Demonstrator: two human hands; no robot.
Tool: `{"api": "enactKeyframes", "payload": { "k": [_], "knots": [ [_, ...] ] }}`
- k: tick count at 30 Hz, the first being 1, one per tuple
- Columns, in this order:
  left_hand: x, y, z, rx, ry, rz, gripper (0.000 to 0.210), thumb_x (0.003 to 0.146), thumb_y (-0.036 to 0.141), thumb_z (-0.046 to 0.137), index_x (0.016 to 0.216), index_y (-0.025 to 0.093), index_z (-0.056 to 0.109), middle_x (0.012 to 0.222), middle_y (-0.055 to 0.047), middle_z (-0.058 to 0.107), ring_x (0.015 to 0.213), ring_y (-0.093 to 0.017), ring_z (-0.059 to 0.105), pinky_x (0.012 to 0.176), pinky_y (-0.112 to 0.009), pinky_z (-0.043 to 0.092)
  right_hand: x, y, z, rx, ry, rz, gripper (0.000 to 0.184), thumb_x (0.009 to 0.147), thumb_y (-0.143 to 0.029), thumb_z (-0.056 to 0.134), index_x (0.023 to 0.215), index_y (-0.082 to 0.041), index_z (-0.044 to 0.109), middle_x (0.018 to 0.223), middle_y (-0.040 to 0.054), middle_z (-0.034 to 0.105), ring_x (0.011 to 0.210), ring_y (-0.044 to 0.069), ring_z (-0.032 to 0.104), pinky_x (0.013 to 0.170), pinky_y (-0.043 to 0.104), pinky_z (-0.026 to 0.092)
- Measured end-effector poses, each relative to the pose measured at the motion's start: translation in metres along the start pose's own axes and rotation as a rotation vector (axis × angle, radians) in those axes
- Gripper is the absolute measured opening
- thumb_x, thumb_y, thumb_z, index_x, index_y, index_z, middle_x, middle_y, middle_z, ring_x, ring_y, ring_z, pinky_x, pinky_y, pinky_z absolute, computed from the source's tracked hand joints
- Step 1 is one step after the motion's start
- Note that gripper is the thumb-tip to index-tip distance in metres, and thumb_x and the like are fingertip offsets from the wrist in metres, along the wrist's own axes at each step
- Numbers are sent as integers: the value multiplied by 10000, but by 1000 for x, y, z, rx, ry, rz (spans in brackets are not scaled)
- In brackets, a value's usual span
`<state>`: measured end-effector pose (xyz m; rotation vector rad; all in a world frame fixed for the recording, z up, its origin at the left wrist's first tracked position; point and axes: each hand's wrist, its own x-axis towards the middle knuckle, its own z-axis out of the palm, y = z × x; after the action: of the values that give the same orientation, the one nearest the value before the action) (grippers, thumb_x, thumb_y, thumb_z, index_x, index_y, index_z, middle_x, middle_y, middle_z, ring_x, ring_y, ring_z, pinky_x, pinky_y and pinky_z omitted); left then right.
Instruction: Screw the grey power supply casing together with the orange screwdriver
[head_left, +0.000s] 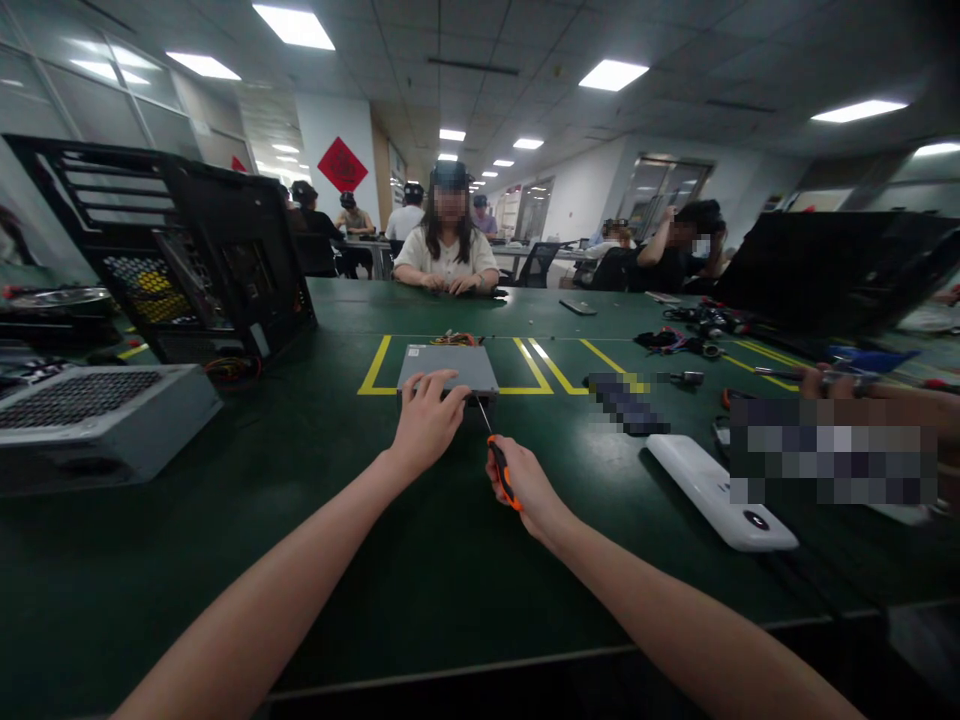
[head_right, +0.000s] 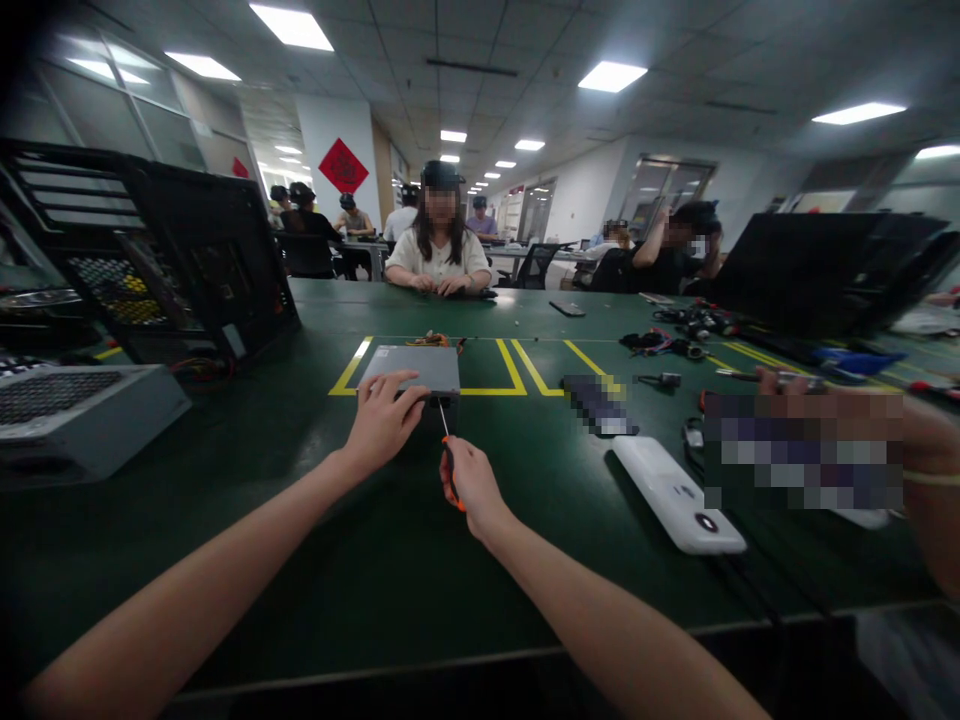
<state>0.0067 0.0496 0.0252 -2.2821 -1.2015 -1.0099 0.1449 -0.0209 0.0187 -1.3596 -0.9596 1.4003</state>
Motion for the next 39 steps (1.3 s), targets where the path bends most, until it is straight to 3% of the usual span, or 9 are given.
{"api": "enactKeyframes", "payload": {
  "k": [9, 18, 22, 28, 39],
  "knots": [
    [-7, -5, 12, -13, 45, -8, 147, 817, 202, 461, 924, 190, 560, 1084, -91, 503, 1016, -229, 442, 891, -390, 316, 9, 4, -9, -142, -51, -47, 315, 814, -436, 375, 645, -182, 452, 499, -58, 442, 354, 50, 372, 354, 178, 272],
    [-13, -11, 12, -64, 46, -8, 164, 816, 196, 464, 946, 205, 564, 1072, -87, 508, 1000, -219, 449, 890, -398, 311, 14, -22, -35, -412, -134, -27, 313, 802, -342, 416, 541, -175, 460, 438, -35, 437, 331, 59, 373, 329, 185, 292],
    [-14, -10, 10, -53, 31, 3, 183, 821, 204, 456, 968, 207, 566, 1090, -91, 496, 1030, -227, 434, 894, -400, 307, 15, -30, -46, -538, -110, -64, 289, 786, -326, 458, 543, -175, 498, 446, -28, 444, 356, 69, 392, 327, 188, 288],
    [-13, -6, 11, -26, 21, 47, 219, 822, 203, 456, 996, 235, 587, 1104, -91, 486, 1035, -231, 429, 893, -414, 302, 18, -27, -45, -670, -34, -131, 280, 787, -288, 459, 528, -184, 492, 438, -28, 443, 349, 68, 392, 334, 198, 255],
    [-6, -1, 13, 88, -10, 149, 258, 824, 173, 449, 1032, 228, 591, 1140, -115, 474, 1094, -251, 406, 934, -457, 280, 12, -36, -52, -751, -124, -108, 300, 758, -302, 506, 487, -175, 508, 426, -13, 464, 317, 63, 369, 314, 202, 231]
  ]
}}
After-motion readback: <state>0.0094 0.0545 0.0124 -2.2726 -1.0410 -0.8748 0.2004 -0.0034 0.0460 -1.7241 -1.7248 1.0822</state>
